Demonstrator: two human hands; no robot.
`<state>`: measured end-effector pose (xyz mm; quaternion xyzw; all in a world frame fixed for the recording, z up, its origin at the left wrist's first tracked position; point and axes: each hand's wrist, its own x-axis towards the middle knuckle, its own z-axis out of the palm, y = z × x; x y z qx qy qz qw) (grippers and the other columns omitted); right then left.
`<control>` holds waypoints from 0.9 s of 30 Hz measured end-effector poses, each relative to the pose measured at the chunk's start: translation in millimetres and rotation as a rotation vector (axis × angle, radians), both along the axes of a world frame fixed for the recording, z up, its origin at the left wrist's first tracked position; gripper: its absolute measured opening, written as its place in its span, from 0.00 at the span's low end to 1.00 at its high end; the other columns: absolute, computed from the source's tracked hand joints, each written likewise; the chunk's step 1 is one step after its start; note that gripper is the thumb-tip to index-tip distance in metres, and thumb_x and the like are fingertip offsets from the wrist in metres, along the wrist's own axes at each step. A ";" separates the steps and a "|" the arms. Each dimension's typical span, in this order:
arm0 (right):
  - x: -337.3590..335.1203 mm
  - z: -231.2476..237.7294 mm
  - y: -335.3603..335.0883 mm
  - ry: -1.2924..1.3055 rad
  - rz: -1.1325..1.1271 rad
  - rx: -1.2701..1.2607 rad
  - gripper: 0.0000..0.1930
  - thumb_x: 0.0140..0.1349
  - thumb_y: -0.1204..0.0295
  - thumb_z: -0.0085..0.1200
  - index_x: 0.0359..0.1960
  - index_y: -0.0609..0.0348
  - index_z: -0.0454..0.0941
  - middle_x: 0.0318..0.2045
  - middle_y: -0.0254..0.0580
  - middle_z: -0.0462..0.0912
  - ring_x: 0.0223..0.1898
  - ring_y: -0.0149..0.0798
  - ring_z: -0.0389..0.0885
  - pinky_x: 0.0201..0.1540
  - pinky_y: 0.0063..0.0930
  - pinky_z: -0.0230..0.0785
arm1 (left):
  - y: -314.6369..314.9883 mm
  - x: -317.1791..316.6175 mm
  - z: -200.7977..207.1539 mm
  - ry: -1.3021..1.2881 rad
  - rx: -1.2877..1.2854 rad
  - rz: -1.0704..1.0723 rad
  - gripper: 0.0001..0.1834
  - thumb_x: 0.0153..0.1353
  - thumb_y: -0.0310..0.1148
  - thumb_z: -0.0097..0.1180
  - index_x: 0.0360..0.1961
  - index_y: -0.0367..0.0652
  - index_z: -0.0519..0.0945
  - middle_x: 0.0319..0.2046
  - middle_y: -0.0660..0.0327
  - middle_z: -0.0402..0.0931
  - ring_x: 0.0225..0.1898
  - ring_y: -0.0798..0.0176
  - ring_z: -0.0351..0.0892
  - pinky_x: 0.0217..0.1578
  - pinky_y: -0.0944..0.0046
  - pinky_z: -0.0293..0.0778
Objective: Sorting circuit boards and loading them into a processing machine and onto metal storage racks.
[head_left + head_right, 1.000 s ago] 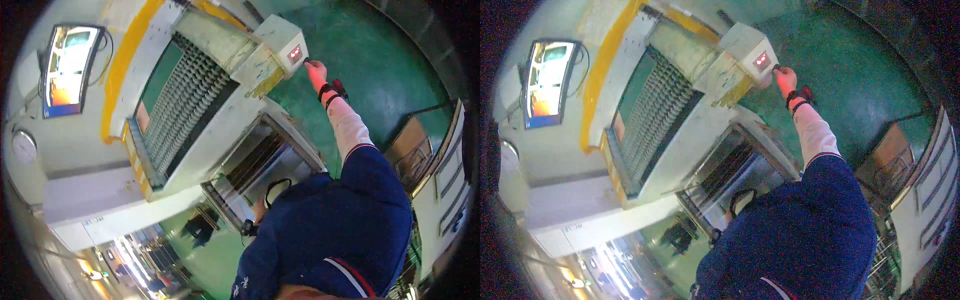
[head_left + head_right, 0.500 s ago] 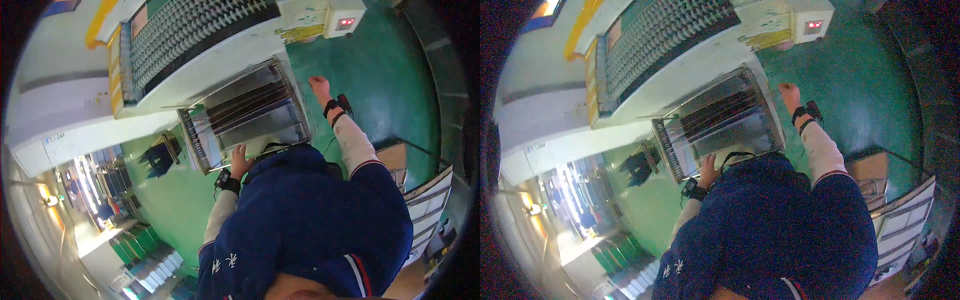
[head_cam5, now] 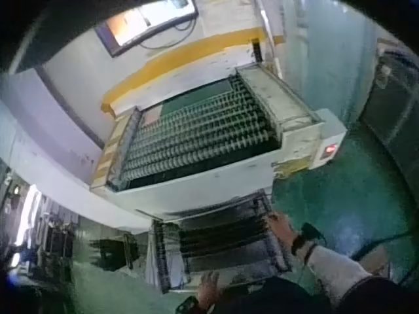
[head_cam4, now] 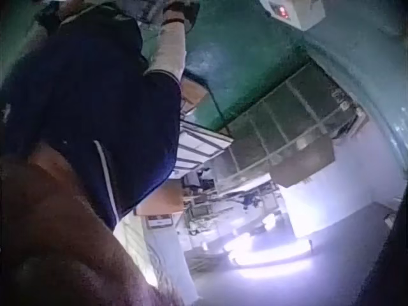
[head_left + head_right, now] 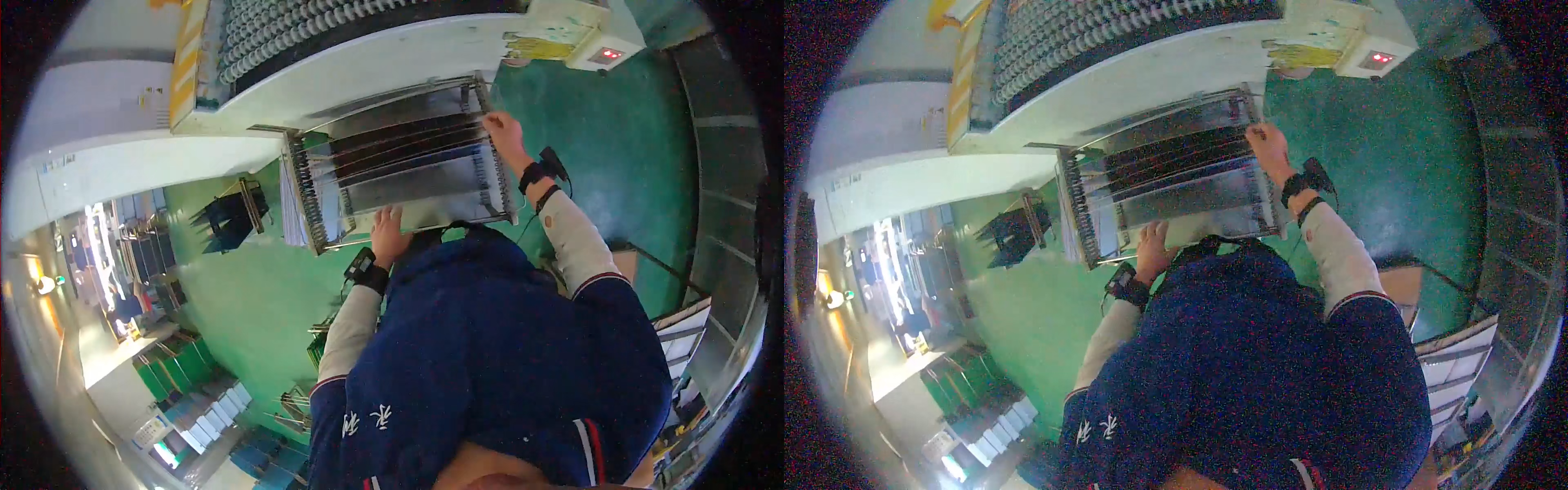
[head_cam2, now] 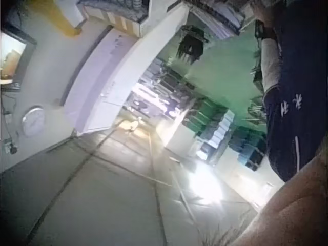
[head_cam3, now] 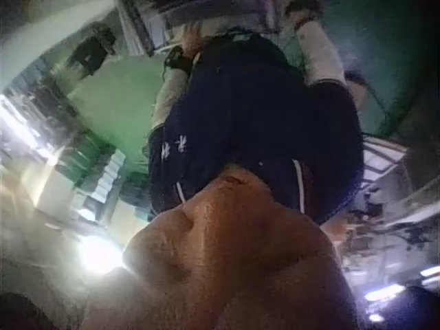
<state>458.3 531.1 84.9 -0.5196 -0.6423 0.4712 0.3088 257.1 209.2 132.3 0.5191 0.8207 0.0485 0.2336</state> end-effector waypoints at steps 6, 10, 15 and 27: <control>-24.5 5.1 -41.3 -0.070 0.154 -0.037 0.12 0.57 0.67 0.60 0.40 0.60 0.82 0.31 0.44 0.84 0.34 0.38 0.81 0.39 0.33 0.72 | 0.5 -14.9 -4.8 -0.003 0.020 -0.010 0.33 0.48 0.40 0.66 0.57 0.50 0.74 0.60 0.57 0.68 0.62 0.46 0.63 0.58 0.45 0.67; -52.5 24.2 -67.1 -0.099 0.253 -0.019 0.11 0.55 0.69 0.60 0.38 0.59 0.82 0.32 0.44 0.83 0.35 0.43 0.80 0.40 0.35 0.71 | -5.1 -22.6 -10.5 -0.037 0.055 -0.026 0.29 0.48 0.41 0.65 0.54 0.50 0.76 0.57 0.59 0.70 0.59 0.47 0.65 0.56 0.45 0.67; -80.4 25.7 -77.5 -0.295 0.493 0.348 0.08 0.53 0.70 0.60 0.35 0.56 0.81 0.35 0.44 0.81 0.43 0.52 0.76 0.49 0.42 0.68 | -9.5 -32.1 -10.2 -0.047 0.096 -0.070 0.27 0.48 0.41 0.65 0.53 0.51 0.78 0.56 0.60 0.72 0.57 0.47 0.67 0.54 0.45 0.68; -138.6 30.6 -99.9 -0.460 0.615 0.499 0.08 0.51 0.71 0.63 0.35 0.51 0.82 0.46 0.36 0.76 0.51 0.47 0.72 0.51 0.45 0.66 | -13.5 -64.5 -16.8 -0.308 0.208 0.053 0.28 0.48 0.34 0.63 0.55 0.47 0.76 0.57 0.56 0.71 0.57 0.43 0.67 0.54 0.47 0.69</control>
